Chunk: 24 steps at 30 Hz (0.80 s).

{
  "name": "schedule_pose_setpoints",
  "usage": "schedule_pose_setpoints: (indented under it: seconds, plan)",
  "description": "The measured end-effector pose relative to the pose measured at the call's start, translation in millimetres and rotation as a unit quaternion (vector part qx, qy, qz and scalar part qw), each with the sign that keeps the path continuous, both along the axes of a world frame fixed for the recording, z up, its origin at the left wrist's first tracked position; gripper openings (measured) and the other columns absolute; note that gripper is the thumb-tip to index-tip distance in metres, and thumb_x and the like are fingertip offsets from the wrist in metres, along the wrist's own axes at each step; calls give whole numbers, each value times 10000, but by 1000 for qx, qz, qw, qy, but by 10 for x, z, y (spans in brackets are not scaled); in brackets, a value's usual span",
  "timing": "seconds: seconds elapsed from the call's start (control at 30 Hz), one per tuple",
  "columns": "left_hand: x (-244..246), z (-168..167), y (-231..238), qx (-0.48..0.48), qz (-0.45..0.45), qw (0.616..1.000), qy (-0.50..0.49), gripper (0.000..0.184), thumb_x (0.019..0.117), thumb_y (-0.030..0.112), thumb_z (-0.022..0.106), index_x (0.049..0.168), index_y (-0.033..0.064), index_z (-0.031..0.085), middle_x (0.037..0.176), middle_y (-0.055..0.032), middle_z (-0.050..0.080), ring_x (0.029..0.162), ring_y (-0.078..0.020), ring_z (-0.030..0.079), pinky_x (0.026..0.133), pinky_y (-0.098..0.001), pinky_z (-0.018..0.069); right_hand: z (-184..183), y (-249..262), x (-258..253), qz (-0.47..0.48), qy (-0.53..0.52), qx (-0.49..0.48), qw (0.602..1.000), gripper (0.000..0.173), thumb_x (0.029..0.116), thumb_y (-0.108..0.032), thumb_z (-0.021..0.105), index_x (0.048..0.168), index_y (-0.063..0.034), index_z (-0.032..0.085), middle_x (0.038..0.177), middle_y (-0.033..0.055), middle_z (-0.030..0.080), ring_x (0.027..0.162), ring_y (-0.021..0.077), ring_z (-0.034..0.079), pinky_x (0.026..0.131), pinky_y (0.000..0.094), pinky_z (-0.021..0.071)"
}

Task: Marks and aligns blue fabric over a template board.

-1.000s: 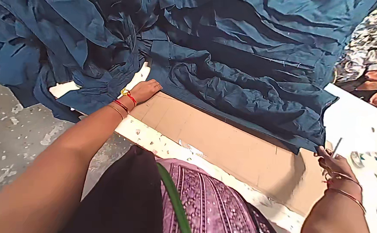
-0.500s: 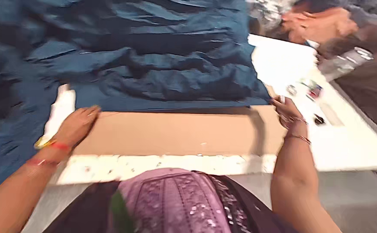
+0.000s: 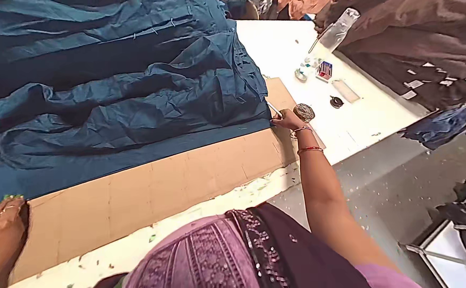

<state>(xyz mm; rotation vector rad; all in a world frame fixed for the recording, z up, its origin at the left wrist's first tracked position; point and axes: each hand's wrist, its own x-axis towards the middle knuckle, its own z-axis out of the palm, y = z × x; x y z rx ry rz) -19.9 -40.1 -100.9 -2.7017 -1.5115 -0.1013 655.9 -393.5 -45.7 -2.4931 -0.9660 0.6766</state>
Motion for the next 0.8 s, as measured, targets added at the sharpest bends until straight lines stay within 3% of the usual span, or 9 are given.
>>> schedule_pose_setpoints:
  seconds: [0.13, 0.3, 0.37, 0.5, 0.6, 0.67, 0.73, 0.8]
  plan:
    - [184, 40, -51, 3, 75, 997, 36, 432, 1091, 155, 302, 1289, -51, 626, 1365, -294, 609, 1280, -501, 577, 993, -647, 478, -3, -10, 28, 10, 18, 4, 1000, 219, 968, -127, 693, 859, 52, 629, 730, 97, 543, 662, 173, 492, 678, 400, 433]
    - [459, 153, -160, -16, 144, 986, 84, 439, 1067, 111, 294, 1309, -102, 593, 1387, -316, 583, 1294, -515, 560, 1016, -649, 457, -30, -30, 70, 43, -10, -21, 999, 273, 1002, -177, 656, 920, 82, 632, 791, 170, 564, 748, 277, 533, 745, 496, 429]
    - [565, 237, -238, -29, 165, 979, 112, 426, 1062, 87, 306, 1329, -126, 560, 1408, -325, 560, 1324, -503, 539, 1061, -616, 440, -62, -34, 73, 41, -9, -14, 999, 267, 1007, -174, 647, 915, 75, 621, 778, 157, 546, 733, 268, 520, 732, 485, 424]
    - [782, 318, -332, -38, 201, 966, 160, 418, 1067, 70, 302, 1293, -180, 549, 1367, -353, 572, 1300, -496, 561, 1049, -591, 453, -76, -11, 49, 25, 22, 2, 999, 199, 1006, -128, 639, 943, 57, 600, 777, 127, 524, 714, 227, 497, 709, 440, 425]
    - [882, 496, -339, -73, 183, 972, 125, 342, 1023, 49, 470, 1210, -226, 547, 1310, -456, 526, 1279, -608, 502, 996, -702, 427, -92, -13, 54, 2, 45, 36, 998, 171, 969, -88, 674, 991, 67, 607, 820, 147, 556, 737, 230, 521, 726, 441, 447]
    - [1210, 746, -525, -60, 108, 992, 27, 351, 979, -12, 531, 1240, -248, 525, 1381, -501, 424, 1319, -667, 407, 1002, -768, 373, -106, -31, 29, -15, 55, 63, 996, 227, 952, -71, 692, 1094, 59, 572, 837, 136, 559, 732, 210, 529, 724, 416, 467]
    - [1751, 798, -820, -13, -99, 992, -77, 319, 942, -21, 536, 1225, -142, 620, 1312, -424, 548, 1246, -625, 516, 953, -748, 436, -161, -61, 9, -5, 43, 91, 995, 358, 941, -47, 690, 1224, 54, 497, 840, 155, 563, 728, 243, 545, 721, 455, 479]
    - [2524, 733, -1196, -53, -322, 935, -136, 314, 971, 49, 524, 1223, -39, 689, 1253, -295, 658, 1186, -496, 629, 939, -632, 521, -219, -97, -21, 26, 3, 121, 992, 419, 930, -18, 671, 1288, 46, 464, 861, 182, 565, 742, 296, 564, 714, 506, 477]
